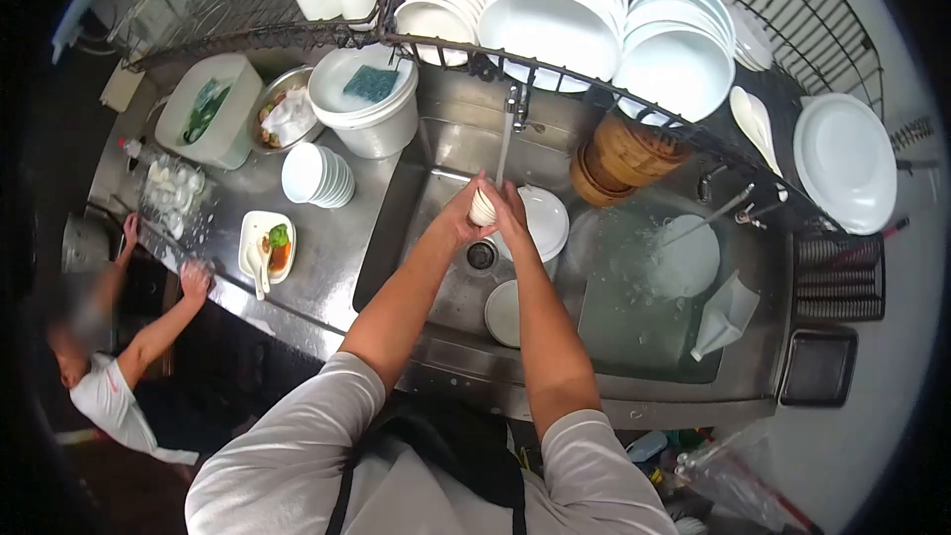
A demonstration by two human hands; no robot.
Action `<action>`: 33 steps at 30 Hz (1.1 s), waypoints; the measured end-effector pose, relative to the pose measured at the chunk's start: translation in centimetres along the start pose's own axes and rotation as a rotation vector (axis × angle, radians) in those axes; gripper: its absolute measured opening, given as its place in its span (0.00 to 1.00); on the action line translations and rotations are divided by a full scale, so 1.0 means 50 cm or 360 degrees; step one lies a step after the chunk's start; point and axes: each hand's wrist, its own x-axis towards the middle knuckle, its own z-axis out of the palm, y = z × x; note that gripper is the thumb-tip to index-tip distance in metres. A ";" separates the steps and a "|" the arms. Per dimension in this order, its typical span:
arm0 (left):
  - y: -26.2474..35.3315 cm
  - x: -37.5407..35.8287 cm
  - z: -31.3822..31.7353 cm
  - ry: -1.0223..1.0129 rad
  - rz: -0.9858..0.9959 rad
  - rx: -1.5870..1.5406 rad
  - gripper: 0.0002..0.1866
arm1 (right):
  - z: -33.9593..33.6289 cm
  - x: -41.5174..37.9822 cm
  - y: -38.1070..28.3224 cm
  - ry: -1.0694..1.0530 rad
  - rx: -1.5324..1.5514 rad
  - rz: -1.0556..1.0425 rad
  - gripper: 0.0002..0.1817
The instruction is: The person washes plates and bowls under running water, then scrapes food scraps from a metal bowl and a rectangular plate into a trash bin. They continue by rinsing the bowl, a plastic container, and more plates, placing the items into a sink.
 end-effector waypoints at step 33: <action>-0.029 0.013 -0.047 0.0006 0.0428 -0.0236 0.26 | 0.017 0.024 -0.036 0.0021 0.0631 0.0157 0.25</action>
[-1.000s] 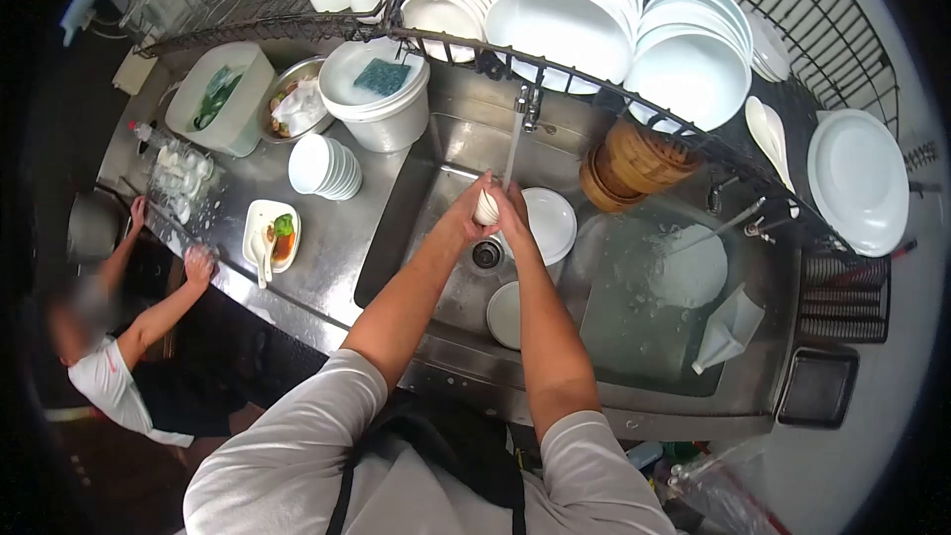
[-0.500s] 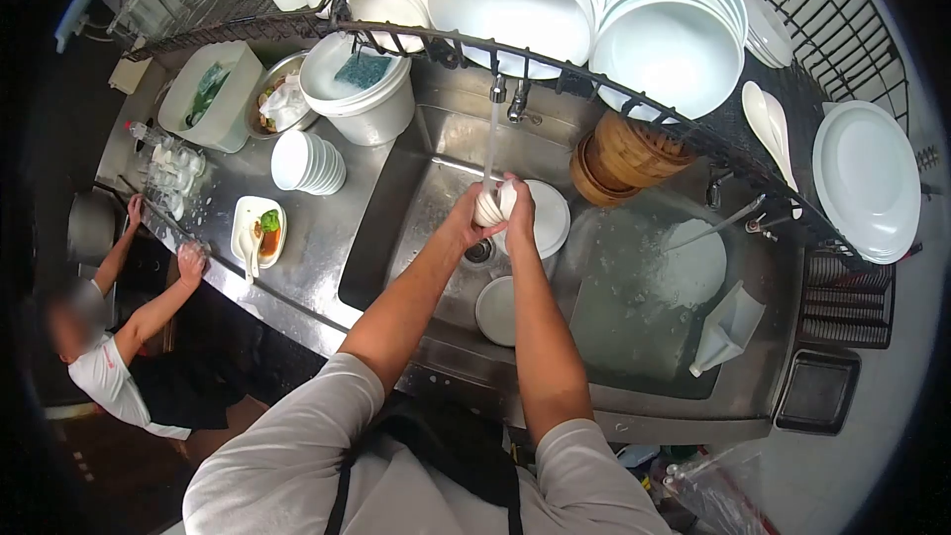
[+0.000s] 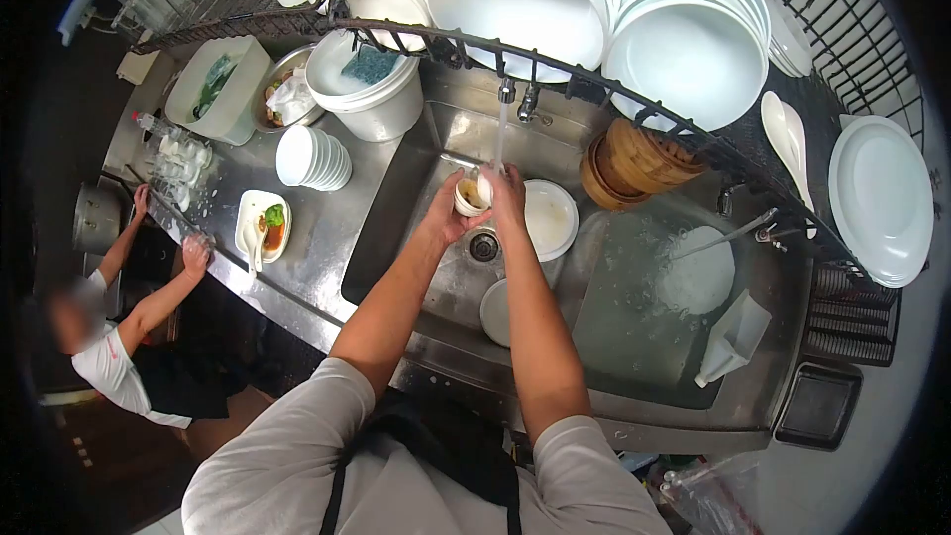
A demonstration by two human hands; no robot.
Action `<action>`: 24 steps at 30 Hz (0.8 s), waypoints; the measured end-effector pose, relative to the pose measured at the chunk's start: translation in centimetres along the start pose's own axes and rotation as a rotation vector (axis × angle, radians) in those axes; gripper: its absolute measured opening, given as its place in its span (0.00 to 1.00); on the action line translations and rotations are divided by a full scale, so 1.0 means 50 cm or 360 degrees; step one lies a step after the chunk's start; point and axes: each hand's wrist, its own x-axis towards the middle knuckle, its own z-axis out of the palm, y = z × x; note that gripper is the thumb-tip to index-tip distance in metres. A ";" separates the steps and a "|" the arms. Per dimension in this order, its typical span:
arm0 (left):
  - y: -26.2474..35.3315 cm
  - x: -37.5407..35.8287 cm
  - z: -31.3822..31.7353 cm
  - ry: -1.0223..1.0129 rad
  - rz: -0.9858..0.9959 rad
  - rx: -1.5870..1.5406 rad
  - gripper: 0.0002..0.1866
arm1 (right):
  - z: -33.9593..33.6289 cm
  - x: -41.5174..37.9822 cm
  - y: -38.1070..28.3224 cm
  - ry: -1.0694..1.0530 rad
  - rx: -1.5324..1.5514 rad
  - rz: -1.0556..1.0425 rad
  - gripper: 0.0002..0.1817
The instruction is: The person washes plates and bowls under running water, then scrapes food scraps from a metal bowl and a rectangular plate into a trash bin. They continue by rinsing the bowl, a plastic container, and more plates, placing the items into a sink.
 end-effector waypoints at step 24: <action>-0.060 0.039 0.025 0.0005 -0.0252 0.0363 0.26 | -0.121 -0.038 0.042 0.0131 -0.0396 -0.0391 0.17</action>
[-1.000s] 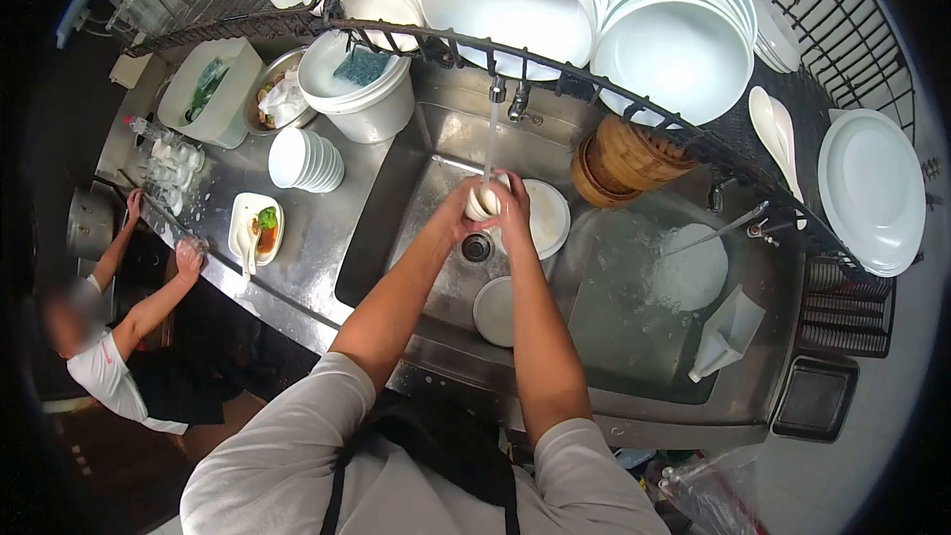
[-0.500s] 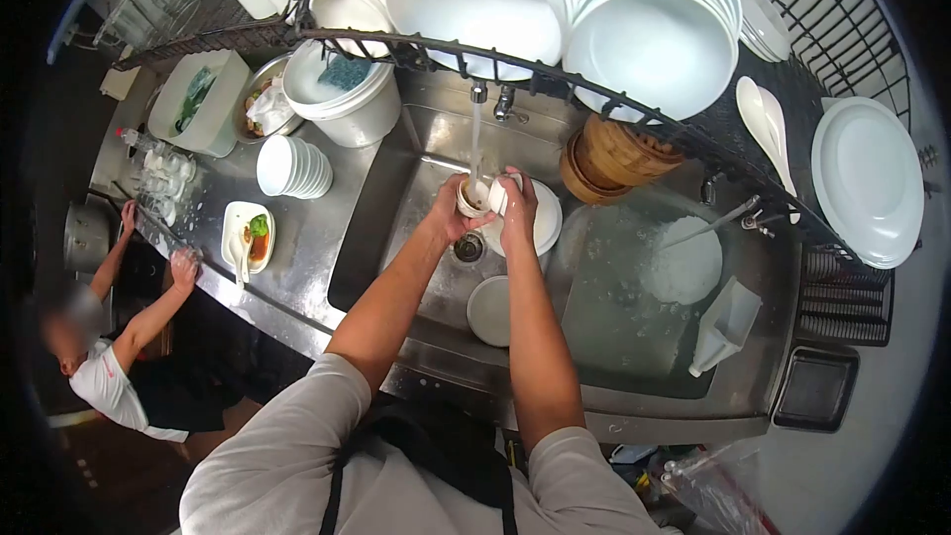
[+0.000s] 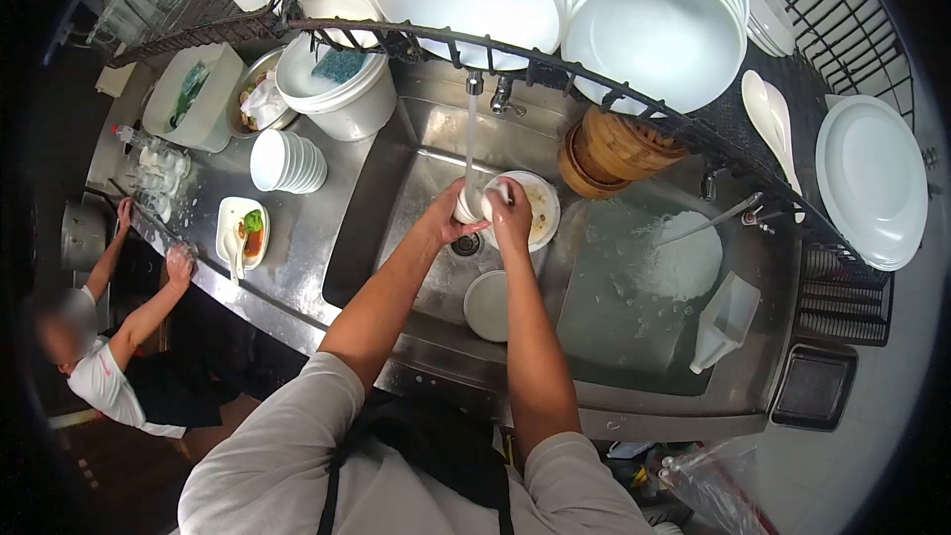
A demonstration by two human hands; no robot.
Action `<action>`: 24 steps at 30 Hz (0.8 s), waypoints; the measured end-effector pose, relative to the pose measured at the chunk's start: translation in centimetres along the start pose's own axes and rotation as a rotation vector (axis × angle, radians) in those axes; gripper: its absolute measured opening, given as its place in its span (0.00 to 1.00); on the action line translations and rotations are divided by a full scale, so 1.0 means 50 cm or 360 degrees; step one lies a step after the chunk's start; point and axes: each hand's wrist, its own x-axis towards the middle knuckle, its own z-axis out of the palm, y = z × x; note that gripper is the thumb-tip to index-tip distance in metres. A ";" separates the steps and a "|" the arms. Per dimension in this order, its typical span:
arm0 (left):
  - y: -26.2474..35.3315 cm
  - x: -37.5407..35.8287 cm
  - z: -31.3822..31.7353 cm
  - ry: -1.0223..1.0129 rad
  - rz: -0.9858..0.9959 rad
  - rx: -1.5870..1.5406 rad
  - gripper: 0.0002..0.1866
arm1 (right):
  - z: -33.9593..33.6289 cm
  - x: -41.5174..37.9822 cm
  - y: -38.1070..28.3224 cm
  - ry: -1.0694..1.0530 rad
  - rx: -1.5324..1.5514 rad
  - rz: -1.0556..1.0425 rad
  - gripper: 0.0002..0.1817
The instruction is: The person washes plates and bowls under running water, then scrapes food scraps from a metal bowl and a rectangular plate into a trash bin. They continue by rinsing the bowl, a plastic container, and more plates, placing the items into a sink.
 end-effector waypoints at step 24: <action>0.099 -0.005 0.004 -0.0162 -0.0143 0.0062 0.23 | -0.019 0.010 -0.096 -0.0246 0.0633 0.0533 0.23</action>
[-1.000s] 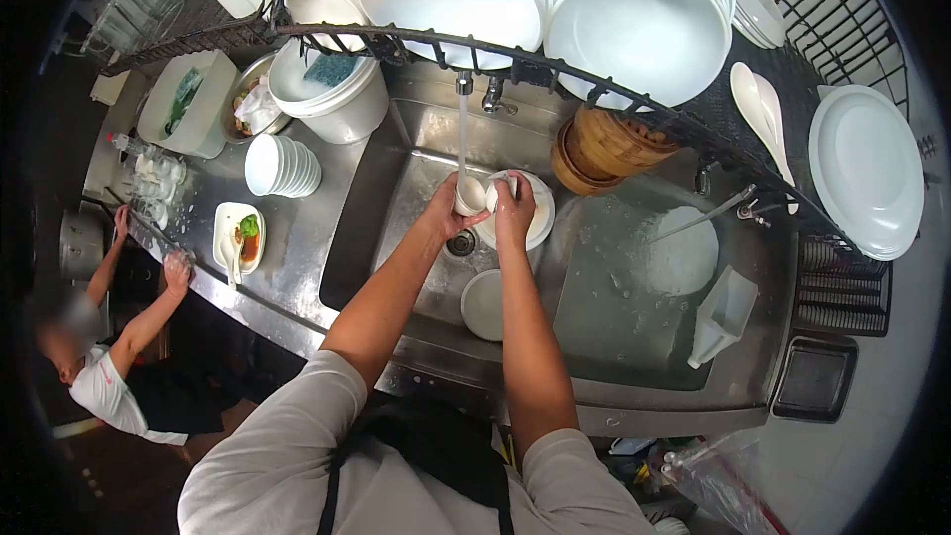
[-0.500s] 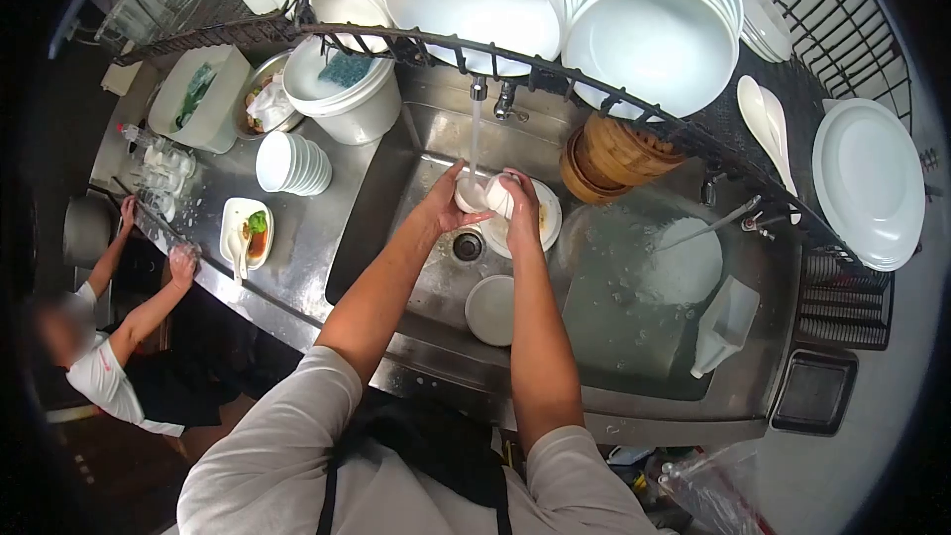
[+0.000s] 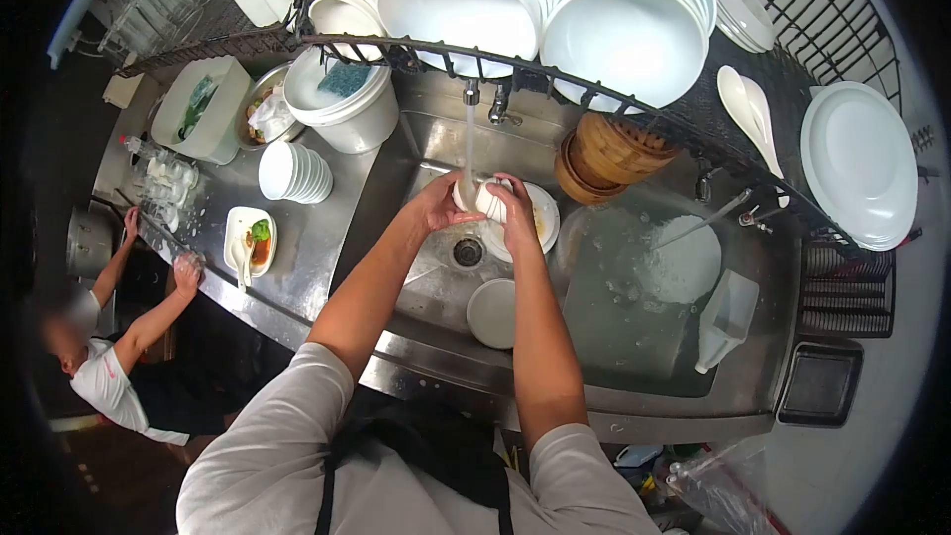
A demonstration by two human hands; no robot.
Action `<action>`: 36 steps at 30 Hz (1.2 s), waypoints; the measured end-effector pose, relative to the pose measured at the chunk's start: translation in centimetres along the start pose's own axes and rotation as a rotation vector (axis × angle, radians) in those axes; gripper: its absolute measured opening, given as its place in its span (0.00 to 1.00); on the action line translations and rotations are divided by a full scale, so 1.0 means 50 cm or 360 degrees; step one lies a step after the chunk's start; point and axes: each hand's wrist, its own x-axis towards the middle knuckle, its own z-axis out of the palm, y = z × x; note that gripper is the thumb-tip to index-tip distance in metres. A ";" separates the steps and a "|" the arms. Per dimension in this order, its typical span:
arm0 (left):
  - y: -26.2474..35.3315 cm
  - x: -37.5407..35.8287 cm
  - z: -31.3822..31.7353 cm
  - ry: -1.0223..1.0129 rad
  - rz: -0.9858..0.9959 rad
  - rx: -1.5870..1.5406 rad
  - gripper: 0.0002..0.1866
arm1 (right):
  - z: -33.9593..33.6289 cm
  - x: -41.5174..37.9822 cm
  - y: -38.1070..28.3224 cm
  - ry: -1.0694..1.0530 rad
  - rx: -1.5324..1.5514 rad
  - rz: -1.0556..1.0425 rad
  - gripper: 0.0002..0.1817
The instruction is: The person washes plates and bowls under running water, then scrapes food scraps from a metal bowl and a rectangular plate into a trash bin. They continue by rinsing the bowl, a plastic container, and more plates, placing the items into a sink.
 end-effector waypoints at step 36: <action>0.035 -0.709 -0.527 0.2718 0.0730 0.2284 0.19 | 0.705 0.182 -0.114 -0.0222 -0.1919 -0.1279 0.35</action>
